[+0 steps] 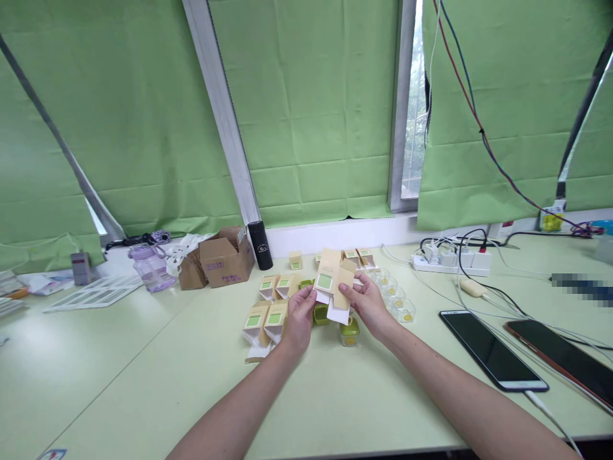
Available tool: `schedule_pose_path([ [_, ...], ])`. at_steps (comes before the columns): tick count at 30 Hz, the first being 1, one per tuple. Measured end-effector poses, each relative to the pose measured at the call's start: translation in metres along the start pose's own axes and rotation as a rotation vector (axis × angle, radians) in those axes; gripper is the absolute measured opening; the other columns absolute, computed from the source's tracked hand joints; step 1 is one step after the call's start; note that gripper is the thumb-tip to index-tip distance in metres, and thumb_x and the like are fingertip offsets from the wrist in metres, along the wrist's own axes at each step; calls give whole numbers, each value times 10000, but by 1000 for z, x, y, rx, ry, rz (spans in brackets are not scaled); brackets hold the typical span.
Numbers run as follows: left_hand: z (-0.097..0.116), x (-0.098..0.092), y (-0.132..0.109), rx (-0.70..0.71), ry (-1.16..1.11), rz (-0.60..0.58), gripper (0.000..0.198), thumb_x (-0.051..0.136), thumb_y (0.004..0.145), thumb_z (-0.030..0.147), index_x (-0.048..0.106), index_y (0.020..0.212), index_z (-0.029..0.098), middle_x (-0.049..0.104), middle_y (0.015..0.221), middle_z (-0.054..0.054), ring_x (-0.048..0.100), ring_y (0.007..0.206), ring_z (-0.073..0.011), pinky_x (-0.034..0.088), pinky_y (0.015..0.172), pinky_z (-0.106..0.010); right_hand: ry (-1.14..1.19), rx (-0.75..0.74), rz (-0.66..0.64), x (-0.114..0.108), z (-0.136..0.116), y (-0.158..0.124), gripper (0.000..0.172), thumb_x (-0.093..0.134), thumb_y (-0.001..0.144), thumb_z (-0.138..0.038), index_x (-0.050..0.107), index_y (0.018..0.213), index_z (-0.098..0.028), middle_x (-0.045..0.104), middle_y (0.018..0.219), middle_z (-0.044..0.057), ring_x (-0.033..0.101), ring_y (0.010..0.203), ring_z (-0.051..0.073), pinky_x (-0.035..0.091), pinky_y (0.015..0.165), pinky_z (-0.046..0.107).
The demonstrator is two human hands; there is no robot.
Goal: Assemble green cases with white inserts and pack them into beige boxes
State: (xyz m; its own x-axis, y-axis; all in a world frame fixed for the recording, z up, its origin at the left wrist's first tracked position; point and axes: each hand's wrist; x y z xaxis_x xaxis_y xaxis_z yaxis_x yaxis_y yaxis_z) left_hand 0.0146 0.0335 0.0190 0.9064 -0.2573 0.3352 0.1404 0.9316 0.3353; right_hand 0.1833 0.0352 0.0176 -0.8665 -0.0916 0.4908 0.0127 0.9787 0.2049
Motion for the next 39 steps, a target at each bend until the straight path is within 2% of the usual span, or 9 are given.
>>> schedule_pose_path([
  [3,0,0,1,16,0,7,391,784,830,546,802,965,180,798,992,-89,725,938,-229,547,837,-324,-10,-9,21,1,-1,-1,689,1003,594,-500,564,1069,-263,849,904,41,804,738,258,631,623,339],
  [10,1,1,-2,10,24,-12,409,753,884,565,793,998,175,797,1033,-94,732,963,-231,557,847,-321,-39,-31,44,4,-5,-4,681,1004,579,-490,540,1030,-276,848,898,38,812,791,283,648,679,375],
  [14,-2,0,-1,-16,25,12,394,853,813,501,783,1012,168,795,985,-85,747,930,-236,572,866,-338,-57,-60,42,6,-6,-6,679,999,576,-493,539,1026,-276,849,900,39,811,774,282,655,692,387],
  [20,-5,-3,5,-43,-25,26,397,923,723,474,781,906,153,788,889,-74,741,839,-214,574,812,-311,-56,-100,25,7,-8,-6,665,994,584,-500,533,1010,-279,845,866,28,806,752,275,654,688,383],
  [26,-6,-5,6,-38,-8,14,392,886,774,503,779,936,162,782,911,-78,738,884,-229,589,874,-354,-56,-127,27,9,-9,-7,629,986,611,-502,575,1035,-286,843,879,37,808,789,297,660,733,430],
  [29,-2,-5,3,89,168,43,405,841,822,544,799,994,180,769,962,-86,725,954,-253,576,941,-393,-54,-153,42,10,-9,-7,639,973,635,-503,576,1090,-295,844,912,38,805,839,300,657,753,432],
  [31,1,-5,0,257,339,78,349,806,866,529,821,1000,207,756,1027,-96,691,1061,-271,543,1012,-410,-56,-178,46,10,-8,-5,641,964,648,-489,566,1115,-300,842,915,31,801,859,293,655,773,426],
  [35,9,-7,-4,669,732,100,186,721,960,344,827,1106,302,769,1094,-86,578,1197,-290,473,1091,-491,-108,-279,62,7,-6,-1,552,941,661,-396,598,1081,-291,828,957,27,777,949,271,618,907,418],
  [39,13,-10,-5,995,1082,103,357,685,940,141,798,1199,360,774,1168,-68,517,1193,-307,472,1042,-545,-155,-349,172,-4,0,6,454,870,687,-384,682,1086,-274,805,1088,48,738,1012,280,600,907,413],
])
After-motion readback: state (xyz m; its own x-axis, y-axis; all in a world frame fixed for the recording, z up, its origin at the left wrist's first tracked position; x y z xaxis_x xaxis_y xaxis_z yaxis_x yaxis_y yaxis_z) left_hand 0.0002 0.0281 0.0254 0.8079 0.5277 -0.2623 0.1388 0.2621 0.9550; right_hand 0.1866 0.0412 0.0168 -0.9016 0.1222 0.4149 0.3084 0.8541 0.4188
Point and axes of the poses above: each hand's wrist, its own y-axis towards the middle knuckle, its own x-axis out of the palm, z = x × y
